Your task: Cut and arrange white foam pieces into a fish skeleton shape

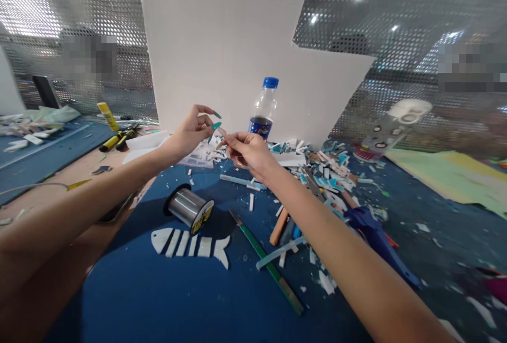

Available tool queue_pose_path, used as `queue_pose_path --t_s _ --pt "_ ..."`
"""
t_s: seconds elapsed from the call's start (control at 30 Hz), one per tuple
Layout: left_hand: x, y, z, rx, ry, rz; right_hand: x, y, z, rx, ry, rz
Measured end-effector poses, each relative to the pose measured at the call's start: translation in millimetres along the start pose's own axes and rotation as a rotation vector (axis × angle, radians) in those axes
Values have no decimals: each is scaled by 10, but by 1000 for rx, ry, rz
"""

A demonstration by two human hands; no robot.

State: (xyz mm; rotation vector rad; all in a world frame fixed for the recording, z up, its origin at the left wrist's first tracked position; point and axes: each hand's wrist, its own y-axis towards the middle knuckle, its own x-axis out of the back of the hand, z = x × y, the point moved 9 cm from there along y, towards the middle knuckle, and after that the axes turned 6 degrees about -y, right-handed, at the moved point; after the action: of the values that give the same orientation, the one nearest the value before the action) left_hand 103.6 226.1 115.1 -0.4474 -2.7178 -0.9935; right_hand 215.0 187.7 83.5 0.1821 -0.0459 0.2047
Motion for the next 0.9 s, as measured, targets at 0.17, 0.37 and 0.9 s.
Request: queue_pose_path --t_s 0.17,0.37,0.9 --pt "170 -58 -250 -206 214 -143 48 5 -1 9 13 -58" --pt "-11 -186 -664 -429 536 62 112 16 -33 -10 23 -144" --pt "78 -25 -506 -88 291 117 173 -61 -38 -57 -23 -304"
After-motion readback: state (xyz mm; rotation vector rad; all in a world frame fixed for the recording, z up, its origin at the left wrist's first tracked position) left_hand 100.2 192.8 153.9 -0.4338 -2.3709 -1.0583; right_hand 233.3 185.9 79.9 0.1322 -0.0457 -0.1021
